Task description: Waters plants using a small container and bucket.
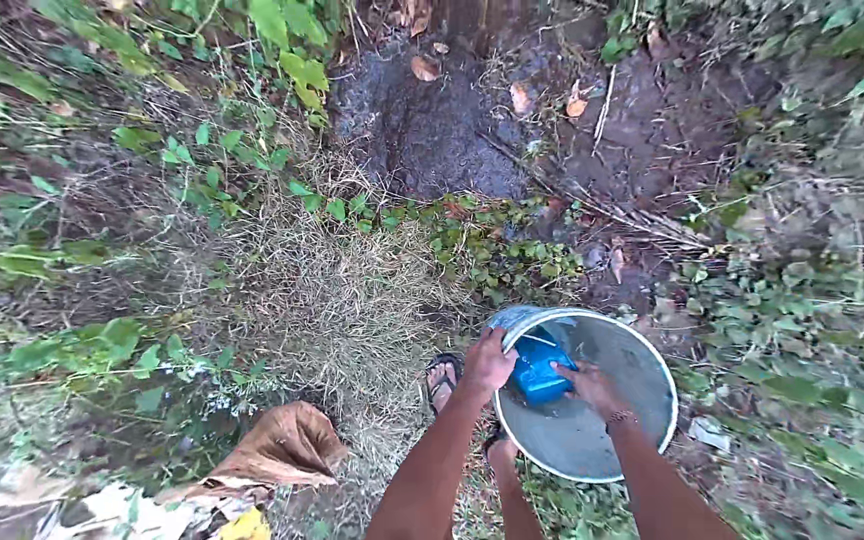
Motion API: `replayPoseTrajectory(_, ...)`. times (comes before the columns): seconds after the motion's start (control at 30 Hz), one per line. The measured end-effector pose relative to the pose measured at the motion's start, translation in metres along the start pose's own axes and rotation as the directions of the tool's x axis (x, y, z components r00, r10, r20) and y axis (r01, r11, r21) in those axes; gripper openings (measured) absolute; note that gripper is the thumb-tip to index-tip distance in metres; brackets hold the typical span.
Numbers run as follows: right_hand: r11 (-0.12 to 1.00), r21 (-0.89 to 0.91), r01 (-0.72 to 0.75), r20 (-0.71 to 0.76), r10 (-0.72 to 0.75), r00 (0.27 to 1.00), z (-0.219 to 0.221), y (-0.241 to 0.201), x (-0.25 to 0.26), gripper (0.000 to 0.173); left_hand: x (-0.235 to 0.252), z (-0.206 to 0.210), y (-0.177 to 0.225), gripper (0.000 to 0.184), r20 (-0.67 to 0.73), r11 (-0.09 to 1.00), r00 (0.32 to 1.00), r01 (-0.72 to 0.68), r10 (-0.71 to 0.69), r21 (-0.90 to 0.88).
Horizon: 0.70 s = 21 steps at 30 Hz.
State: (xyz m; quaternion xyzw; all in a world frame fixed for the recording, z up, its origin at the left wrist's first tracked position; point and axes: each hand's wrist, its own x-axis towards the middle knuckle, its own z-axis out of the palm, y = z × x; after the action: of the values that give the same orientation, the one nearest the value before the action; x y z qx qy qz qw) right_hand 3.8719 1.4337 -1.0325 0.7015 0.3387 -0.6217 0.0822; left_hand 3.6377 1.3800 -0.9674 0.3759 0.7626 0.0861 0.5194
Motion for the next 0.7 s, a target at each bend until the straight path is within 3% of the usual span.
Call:
replayPoseTrajectory(0.07, 0.998, -0.055, 0.034, -0.070, -0.038, 0.997, 0.008, 0.007, 0.014, 0.037, 0.000, -0.001, 0.000, 0.041, 0.013, 1.000, 1.000, -0.001, 0.001, 0.000)
replayPoseTrajectory(0.1, 0.981, -0.174, 0.091, -0.100, -0.110, 0.989, 0.012, 0.015, 0.021, 0.035, 0.000, -0.001, 0.000, 0.040, 0.019, 1.000, 1.000, -0.001, 0.001, 0.004)
replayPoseTrajectory(0.2, 0.798, -0.550, 0.244, -0.111, -0.360, 0.926, 0.025, 0.033, 0.025, 0.031, 0.000, 0.000, 0.003, 0.040, 0.023, 1.000, 1.000, -0.008, 0.007, 0.029)
replayPoseTrajectory(0.3, 0.630, -0.716, 0.302, -0.047, -0.474, 0.879, 0.036, 0.047, 0.006, 0.025, 0.000, 0.002, 0.000, 0.041, 0.017, 0.999, 1.000, -0.009, 0.008, 0.051)
replayPoseTrajectory(0.5, 0.393, -0.764, 0.512, 0.013, -0.783, 0.622, 0.006, 0.062, -0.083, 0.010, 0.001, 0.002, 0.001, 0.042, 0.040, 0.998, 0.999, -0.007, 0.005, 0.064)
replayPoseTrajectory(0.6, 0.291, -0.773, 0.564, 0.042, -0.863, 0.503, -0.019, 0.049, -0.136, 0.023, 0.003, 0.002, 0.004, 0.044, 0.058, 0.998, 0.998, -0.006, 0.003, 0.056)
replayPoseTrajectory(0.7, 0.165, -0.774, 0.611, 0.110, -0.916, 0.386, -0.041, 0.024, -0.172, 0.024, -0.002, -0.007, 0.000, 0.049, 0.035, 1.000, 0.999, 0.025, -0.026, 0.013)
